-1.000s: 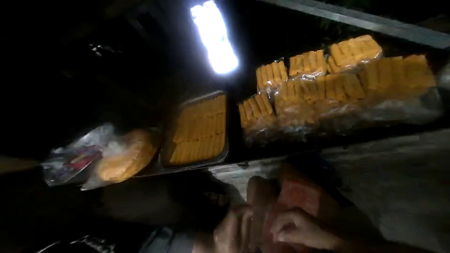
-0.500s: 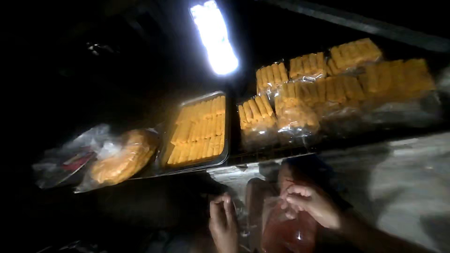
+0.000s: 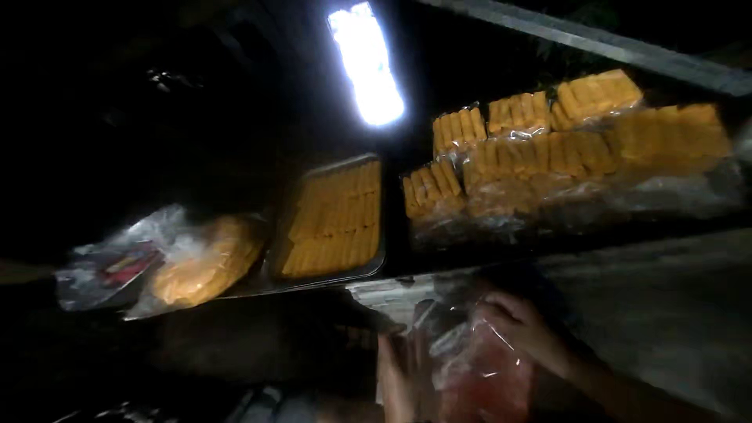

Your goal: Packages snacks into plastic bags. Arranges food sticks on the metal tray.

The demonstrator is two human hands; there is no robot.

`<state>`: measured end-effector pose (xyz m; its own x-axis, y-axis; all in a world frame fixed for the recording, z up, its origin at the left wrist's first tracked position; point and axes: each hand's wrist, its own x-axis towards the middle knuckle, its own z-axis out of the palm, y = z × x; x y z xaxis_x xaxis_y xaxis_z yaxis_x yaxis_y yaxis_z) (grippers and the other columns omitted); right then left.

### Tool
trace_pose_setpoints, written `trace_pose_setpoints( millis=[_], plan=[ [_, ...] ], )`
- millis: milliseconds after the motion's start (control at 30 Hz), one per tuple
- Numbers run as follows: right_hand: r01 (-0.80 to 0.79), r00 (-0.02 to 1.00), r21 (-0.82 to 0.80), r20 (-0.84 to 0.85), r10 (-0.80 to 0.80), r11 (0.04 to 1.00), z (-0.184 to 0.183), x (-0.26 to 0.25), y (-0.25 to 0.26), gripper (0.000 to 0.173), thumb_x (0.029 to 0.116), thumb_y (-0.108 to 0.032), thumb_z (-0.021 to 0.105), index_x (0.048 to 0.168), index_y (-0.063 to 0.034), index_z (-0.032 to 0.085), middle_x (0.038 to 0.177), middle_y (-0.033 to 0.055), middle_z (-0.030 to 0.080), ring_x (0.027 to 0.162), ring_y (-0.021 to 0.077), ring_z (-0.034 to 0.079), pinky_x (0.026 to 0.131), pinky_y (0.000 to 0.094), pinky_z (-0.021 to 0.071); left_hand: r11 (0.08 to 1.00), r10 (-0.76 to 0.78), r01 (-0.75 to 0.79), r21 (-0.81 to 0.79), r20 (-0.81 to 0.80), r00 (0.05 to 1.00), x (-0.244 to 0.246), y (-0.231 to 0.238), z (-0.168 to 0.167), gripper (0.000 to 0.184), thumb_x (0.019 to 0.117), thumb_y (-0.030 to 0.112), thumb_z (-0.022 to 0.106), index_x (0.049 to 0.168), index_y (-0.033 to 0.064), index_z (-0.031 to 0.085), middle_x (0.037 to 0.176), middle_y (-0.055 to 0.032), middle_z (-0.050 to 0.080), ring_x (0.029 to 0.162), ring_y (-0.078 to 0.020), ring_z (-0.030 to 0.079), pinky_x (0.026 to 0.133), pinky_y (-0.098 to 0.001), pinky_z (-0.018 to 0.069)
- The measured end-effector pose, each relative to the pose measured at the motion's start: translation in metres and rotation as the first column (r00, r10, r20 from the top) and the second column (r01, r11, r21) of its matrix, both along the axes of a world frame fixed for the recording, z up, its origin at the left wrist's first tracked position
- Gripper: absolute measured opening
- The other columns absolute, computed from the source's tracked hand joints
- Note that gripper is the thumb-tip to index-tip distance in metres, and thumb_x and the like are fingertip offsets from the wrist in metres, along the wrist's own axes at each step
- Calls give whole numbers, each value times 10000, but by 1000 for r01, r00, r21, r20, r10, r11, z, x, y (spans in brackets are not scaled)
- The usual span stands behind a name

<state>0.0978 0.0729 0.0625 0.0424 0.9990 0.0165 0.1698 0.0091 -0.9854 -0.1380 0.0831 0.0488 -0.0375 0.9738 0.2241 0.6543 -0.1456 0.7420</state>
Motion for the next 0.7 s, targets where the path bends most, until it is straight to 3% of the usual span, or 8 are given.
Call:
trace_pose_setpoints(
  millis=[67,100,200,267,333,500,600,700],
  plan=[
    [10,1000,73,0,-10,997,-3,0,4,218,977,-173,636,1026,29,703,942,91,709,848,104,681,802,286,586,999,-22,25,44,-52,998,-2,-2,1,419,942,109,659,1279,-119,557,1235,-296,622,1104,-382,637,961,-518,528],
    [11,1000,101,13,-12,995,-2,-1,5,197,952,-153,659,1010,30,706,938,90,714,848,96,684,802,273,586,996,-37,41,79,-60,998,-1,-4,2,400,935,90,658,1256,-132,569,1246,-311,618,1131,-403,629,984,-522,515],
    [-90,992,84,97,82,992,9,-4,2,165,938,-125,687,990,30,704,928,107,709,851,124,677,802,284,575,987,-157,161,-11,180,971,12,-17,12,282,960,76,631,1175,-108,627,1101,-155,686,970,-111,670,876,-263,561],
    [-210,964,48,180,198,977,10,-9,0,144,932,-93,677,995,34,704,945,155,707,872,205,680,821,364,574,939,-240,316,-134,405,882,23,-25,17,364,938,94,666,1233,-106,595,1119,-95,699,990,-41,674,901,-227,565],
    [-334,922,22,213,322,942,5,-17,-2,131,906,-40,687,997,53,702,957,198,707,892,284,690,840,450,568,921,-234,346,-179,457,858,33,-29,12,418,879,67,722,1240,-101,594,1073,-72,705,951,-22,673,878,-215,567],
    [-430,873,-77,216,436,899,-10,-20,-4,254,888,-168,772,1001,48,701,898,195,707,837,306,691,802,495,564,942,-195,276,-189,359,913,31,-27,-4,133,878,-6,701,1003,-46,679,877,-42,713,780,-33,677,746,-219,587],
    [-390,878,-171,228,421,905,-5,-10,2,246,925,-163,738,996,66,682,932,213,680,883,320,662,832,501,541,953,-215,239,-188,139,967,25,-29,-5,150,905,45,706,1008,-64,689,865,-109,715,762,-121,687,746,-304,590],
    [-324,862,-82,385,330,942,-5,-10,3,117,917,-56,662,954,53,688,942,209,691,899,328,680,830,496,555,968,-187,162,-190,-119,975,27,-33,-6,232,891,65,711,1062,-88,680,896,-191,715,787,-277,713,744,-444,599]
  ],
)
